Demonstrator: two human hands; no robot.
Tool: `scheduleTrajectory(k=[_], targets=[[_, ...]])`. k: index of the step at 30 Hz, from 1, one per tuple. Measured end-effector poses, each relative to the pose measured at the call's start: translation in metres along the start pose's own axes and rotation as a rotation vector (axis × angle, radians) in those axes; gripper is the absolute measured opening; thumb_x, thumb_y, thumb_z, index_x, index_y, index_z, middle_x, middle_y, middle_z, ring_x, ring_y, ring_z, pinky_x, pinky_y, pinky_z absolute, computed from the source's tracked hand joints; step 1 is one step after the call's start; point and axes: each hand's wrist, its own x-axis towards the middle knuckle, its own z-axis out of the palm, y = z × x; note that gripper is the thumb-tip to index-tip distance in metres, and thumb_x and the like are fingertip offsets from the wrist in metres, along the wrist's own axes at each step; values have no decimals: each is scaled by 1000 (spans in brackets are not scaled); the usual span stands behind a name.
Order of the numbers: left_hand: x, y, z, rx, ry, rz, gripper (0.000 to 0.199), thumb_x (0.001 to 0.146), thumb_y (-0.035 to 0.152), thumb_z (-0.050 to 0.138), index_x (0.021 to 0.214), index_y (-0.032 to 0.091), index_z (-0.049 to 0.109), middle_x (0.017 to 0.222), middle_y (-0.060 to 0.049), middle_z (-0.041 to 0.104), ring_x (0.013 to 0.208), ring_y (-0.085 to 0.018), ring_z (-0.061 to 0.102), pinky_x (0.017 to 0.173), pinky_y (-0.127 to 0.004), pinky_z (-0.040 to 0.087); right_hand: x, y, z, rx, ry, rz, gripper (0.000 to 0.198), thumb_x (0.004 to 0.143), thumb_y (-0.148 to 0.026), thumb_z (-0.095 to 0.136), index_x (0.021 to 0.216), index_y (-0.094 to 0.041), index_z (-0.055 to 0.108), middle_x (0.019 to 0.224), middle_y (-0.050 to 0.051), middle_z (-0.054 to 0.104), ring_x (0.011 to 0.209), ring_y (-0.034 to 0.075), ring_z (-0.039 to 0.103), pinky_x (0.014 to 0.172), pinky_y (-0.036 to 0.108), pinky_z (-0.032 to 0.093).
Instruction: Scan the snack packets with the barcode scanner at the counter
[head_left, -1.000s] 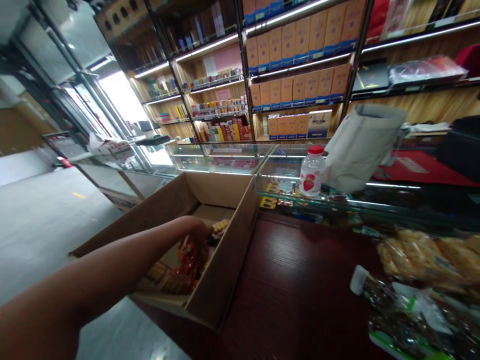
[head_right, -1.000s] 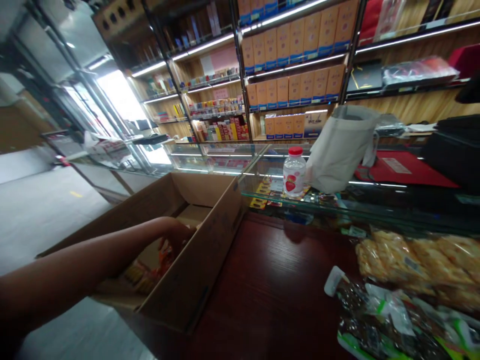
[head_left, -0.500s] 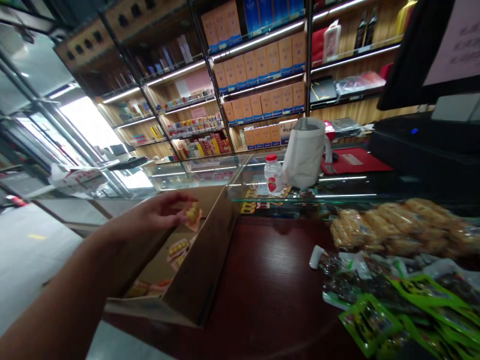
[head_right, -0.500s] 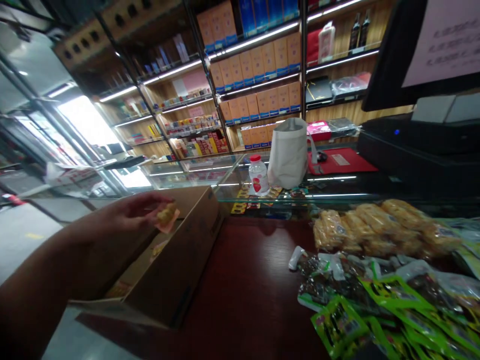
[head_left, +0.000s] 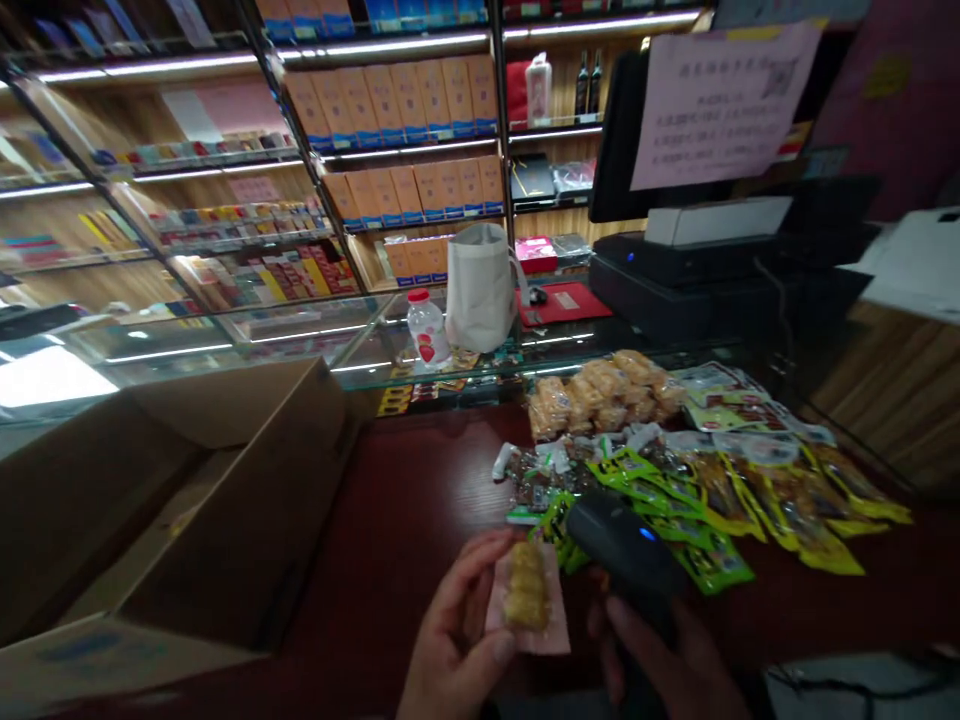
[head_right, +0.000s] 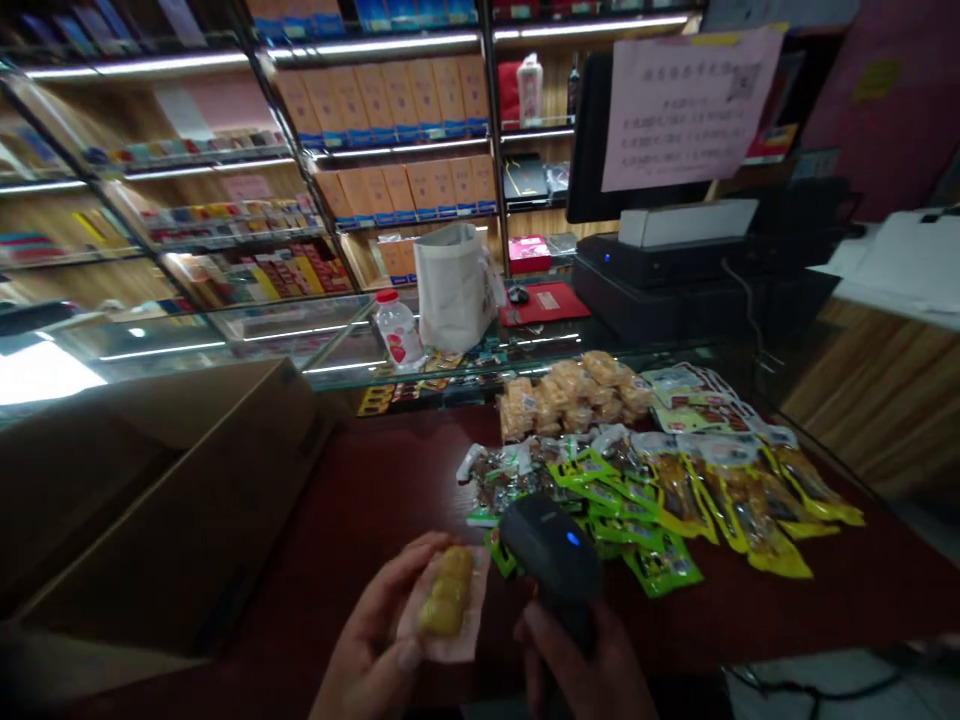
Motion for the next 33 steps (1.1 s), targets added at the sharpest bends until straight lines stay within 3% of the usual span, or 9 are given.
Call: scheduleTrajectory(k=[4,7,10,15,18,22,26,29,33], targets=[[-9,-22,24,-422,35,-406,34,78,48,77,100,22,76,116,-9,72,119,-28,63,112,-43,41,7,3,4,9,36,-53,48,73,-62,78,85,-17,66,53,0,65,46,17,58,49,25,49],[-12,-31,26,-470,-62,-516,38,84,52,69,107,21,73,124,-11,70,120,-29,63,112,-48,40,7,7,4,-35,186,-63,44,66,-53,80,89,-17,68,70,6,74,61,25,68,59,32,56],[-14,-36,21,-377,-126,-524,42,85,55,66,114,24,70,124,-11,70,116,-31,64,106,-49,44,6,7,3,-86,241,-83,49,61,-49,78,96,-15,71,90,13,78,85,35,72,78,40,58],[-15,-37,17,-128,-63,-446,48,86,55,65,123,23,68,122,-11,70,99,-25,67,89,-37,53,5,5,-1,-116,290,-176,44,65,-46,77,97,-16,74,92,12,78,87,34,73,80,39,60],[-13,-29,18,-10,-76,-453,48,84,55,67,118,21,69,118,-10,71,89,-23,67,75,-32,54,3,8,-4,-116,287,-229,42,67,-41,77,101,-16,74,100,12,78,92,32,73,81,37,61],[-12,-21,24,142,-81,-432,45,72,52,81,102,19,70,96,-8,74,83,-23,67,67,-30,55,2,13,-7,-142,261,-266,37,68,-38,78,98,-17,74,93,9,79,86,30,74,79,34,61],[-13,-23,29,23,58,-450,38,68,42,87,87,18,65,93,-6,74,82,-21,69,70,-30,57,0,13,-10,-112,306,-287,36,71,-38,78,102,-20,74,100,8,79,92,29,73,84,32,59],[-14,-30,28,-62,92,-474,39,64,37,91,80,18,60,88,-4,73,80,-18,70,72,-29,56,-3,10,-12,-71,271,-177,33,70,-43,80,90,-18,74,81,7,78,72,27,73,67,31,60],[-14,-40,20,-12,-3,-507,42,61,43,91,77,18,61,66,0,70,59,-13,64,57,-22,50,-4,7,-12,54,259,-86,36,72,-49,81,83,-16,72,59,1,70,52,20,63,51,26,54]])
